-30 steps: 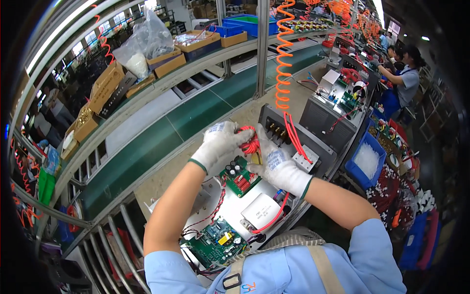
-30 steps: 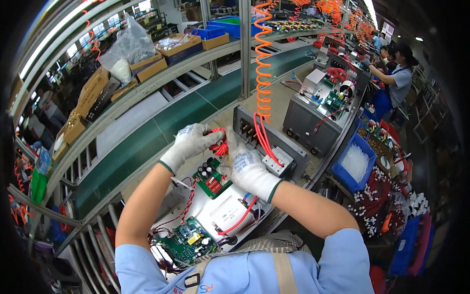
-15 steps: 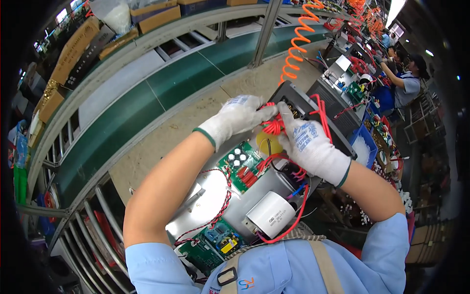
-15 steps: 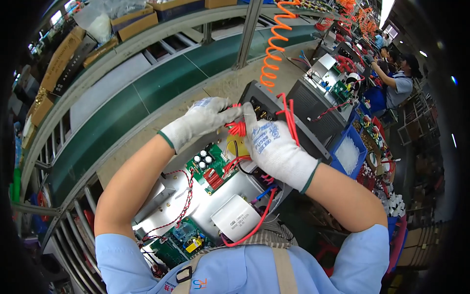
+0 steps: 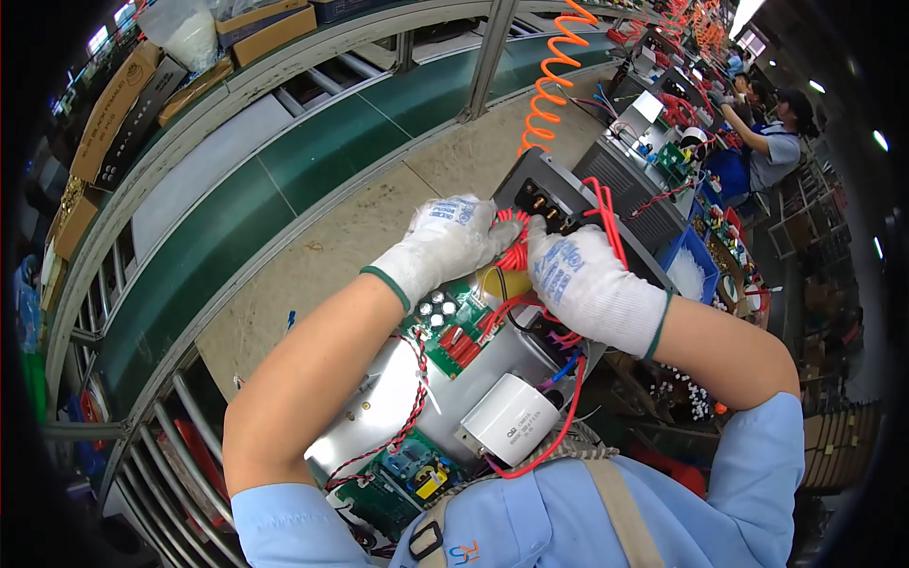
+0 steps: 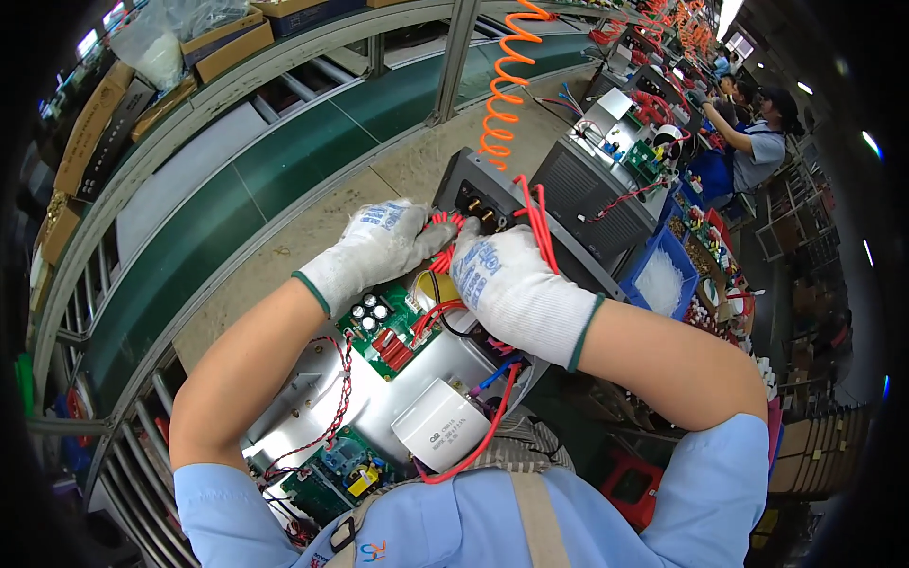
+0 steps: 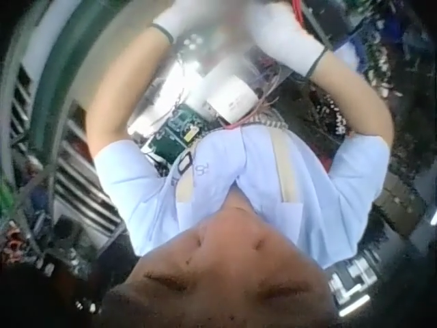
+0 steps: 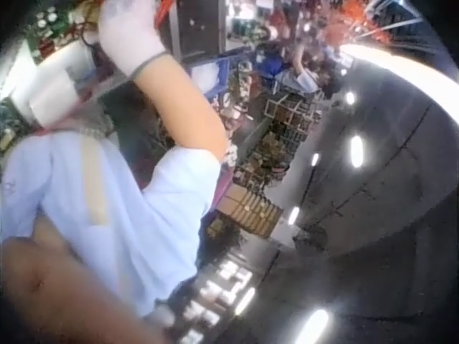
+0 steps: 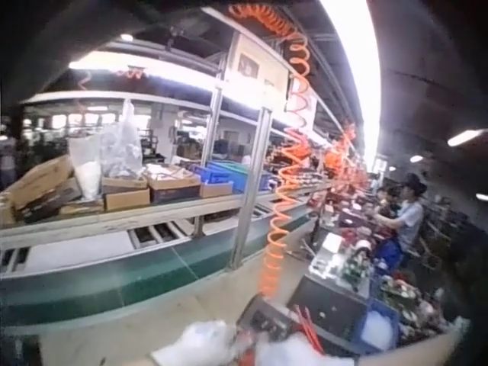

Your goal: The person assembles an electronic device by connecting wires to a PCB, adding components from a component bin to an electronic housing, and securing them with a pneumatic screwdriver.

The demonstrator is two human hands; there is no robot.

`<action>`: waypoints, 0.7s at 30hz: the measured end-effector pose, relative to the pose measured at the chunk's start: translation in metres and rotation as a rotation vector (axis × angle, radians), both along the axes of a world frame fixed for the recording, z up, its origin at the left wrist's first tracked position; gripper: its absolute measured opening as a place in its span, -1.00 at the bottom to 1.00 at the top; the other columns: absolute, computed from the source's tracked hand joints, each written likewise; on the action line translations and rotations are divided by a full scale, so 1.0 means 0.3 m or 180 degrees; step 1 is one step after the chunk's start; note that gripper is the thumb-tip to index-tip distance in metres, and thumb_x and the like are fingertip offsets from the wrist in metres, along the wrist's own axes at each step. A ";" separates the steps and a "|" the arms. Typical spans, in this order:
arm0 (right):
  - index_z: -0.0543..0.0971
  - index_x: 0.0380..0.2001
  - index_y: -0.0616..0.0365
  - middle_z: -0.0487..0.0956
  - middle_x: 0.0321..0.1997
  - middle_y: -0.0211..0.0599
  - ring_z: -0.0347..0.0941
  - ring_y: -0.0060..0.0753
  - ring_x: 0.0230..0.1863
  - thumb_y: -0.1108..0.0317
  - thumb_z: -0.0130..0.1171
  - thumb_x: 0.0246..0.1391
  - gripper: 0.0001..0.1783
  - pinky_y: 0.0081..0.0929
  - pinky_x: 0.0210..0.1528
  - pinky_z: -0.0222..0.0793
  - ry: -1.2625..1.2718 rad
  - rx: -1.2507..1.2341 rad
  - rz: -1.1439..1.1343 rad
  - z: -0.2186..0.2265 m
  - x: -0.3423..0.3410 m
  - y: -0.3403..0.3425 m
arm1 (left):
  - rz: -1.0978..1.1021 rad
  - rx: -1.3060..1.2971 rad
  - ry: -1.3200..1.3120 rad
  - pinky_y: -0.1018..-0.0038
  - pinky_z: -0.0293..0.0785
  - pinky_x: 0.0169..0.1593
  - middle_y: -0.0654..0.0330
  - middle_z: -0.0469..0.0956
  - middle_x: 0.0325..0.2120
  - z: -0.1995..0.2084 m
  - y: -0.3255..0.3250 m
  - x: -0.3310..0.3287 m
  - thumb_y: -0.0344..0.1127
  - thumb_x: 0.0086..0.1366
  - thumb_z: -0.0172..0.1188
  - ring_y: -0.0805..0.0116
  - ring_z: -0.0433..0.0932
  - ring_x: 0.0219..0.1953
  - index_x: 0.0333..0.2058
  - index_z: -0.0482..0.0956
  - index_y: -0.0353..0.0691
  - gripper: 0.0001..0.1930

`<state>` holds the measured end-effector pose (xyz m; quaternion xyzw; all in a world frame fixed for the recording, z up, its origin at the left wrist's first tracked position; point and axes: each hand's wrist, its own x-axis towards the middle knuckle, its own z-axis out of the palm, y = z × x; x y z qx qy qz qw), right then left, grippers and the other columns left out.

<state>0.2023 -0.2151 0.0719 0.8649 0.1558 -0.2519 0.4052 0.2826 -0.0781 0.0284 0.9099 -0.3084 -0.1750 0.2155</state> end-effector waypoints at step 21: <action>0.29 0.10 0.26 0.63 -0.37 -0.01 0.62 0.03 -0.33 0.11 0.25 0.06 -0.35 -0.11 -0.25 0.50 -0.0251 0.2273 -0.0764 0.052 -0.080 -0.032 | -0.0005 0.0124 -0.0412 0.20 0.49 0.06 -0.06 0.60 -0.13 0.007 -0.038 -0.072 0.04 0.13 0.15 0.01 0.60 -0.05 -0.13 0.62 -0.22 -0.52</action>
